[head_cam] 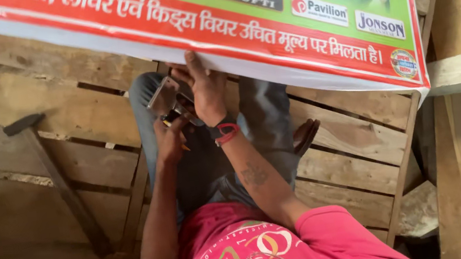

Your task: The person sits on a wooden pallet and uses a staple gun to attach a large printed banner to the wooden surface. They repeatedly position the banner, fire the staple gun, and adjust the material to secure it in place.

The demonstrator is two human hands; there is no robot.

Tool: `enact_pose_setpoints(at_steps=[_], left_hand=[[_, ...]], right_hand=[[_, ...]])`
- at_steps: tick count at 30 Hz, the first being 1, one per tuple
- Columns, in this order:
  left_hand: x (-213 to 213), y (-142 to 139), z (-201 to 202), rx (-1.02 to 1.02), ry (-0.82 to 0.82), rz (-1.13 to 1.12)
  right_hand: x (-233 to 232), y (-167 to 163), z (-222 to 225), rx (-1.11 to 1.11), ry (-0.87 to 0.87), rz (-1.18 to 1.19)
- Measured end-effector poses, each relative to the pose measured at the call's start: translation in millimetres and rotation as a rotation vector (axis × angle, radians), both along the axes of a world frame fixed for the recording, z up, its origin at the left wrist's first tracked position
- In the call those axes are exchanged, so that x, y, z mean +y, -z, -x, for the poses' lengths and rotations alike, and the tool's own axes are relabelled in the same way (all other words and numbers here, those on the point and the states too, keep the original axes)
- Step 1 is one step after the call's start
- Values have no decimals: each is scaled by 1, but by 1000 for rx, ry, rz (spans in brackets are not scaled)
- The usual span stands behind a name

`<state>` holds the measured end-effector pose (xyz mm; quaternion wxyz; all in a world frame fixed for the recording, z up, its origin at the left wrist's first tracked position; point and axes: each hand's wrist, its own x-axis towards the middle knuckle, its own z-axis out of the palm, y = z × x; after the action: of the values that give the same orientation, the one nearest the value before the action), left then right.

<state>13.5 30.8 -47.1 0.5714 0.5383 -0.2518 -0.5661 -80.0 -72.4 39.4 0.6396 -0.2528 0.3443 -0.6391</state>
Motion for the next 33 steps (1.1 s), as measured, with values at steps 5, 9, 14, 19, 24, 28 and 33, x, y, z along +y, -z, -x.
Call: enact_pose_setpoints(at_steps=[5,9,14,19,24,28,33], left_hand=[[-1,-7,-1,-34,24,35],[-2,-15,0,-16,-8,67],[-3,-22,2,-87,62,35],[-3,-24,2,-113,49,58],[9,-37,9,-220,37,-65],[21,-54,19,-236,109,12],[21,-75,22,-435,81,116]], right_hand=[[14,-5,2,-14,12,-44],[32,-3,21,-78,210,-169],[24,10,39,-264,286,-79],[16,18,44,-282,302,13],[22,19,45,-277,296,25],[25,23,37,-294,272,63],[30,26,31,-295,251,-4]])
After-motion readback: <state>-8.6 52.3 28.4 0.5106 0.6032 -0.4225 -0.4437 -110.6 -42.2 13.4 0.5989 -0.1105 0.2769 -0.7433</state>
